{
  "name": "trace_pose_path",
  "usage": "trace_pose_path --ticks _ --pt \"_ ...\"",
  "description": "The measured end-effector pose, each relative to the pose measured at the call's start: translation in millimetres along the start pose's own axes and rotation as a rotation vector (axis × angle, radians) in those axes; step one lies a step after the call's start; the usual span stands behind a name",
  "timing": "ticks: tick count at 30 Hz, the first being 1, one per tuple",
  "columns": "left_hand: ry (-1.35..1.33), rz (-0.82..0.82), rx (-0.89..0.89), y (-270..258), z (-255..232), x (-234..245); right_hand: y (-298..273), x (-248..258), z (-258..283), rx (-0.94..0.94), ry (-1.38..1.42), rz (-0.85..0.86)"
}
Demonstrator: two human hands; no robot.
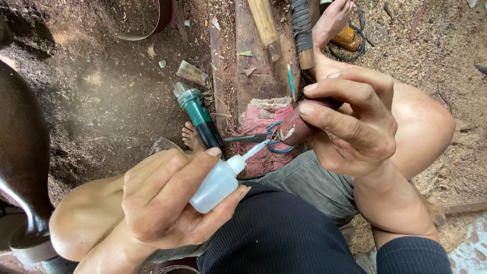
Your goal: Applying glue, cutting materials, and sanding a small component for a woodworking project.
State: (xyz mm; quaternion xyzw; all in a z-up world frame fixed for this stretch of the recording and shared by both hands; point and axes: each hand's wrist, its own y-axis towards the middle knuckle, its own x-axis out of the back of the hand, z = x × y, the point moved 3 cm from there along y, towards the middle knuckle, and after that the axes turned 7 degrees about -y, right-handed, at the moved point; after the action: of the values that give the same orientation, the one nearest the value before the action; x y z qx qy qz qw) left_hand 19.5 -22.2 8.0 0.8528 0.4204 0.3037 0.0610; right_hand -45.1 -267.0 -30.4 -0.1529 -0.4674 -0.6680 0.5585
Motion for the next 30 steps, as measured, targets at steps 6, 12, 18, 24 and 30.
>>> trace_pose_path --ticks 6,12,18,24,30 --pt "0.039 0.019 0.016 -1.2 -0.6 -0.1 0.8 -0.1 0.9 0.009 -0.008 0.012" --pt "0.111 0.063 -0.027 0.4 -4.1 0.1 -0.3 -2.3 -1.5 0.008 0.017 0.012" --pt "0.022 -0.024 -0.042 1.4 2.8 2.7 4.7 -5.3 -1.5 -0.007 0.040 0.028" --pt "-0.074 -0.164 0.207 -38.2 42.8 -3.7 -10.7 -26.7 -24.0 -0.089 0.163 0.067" --pt "-0.095 0.156 0.299 -67.0 128.9 -104.0 -83.9 -120.7 -96.9 -0.507 0.305 0.256"
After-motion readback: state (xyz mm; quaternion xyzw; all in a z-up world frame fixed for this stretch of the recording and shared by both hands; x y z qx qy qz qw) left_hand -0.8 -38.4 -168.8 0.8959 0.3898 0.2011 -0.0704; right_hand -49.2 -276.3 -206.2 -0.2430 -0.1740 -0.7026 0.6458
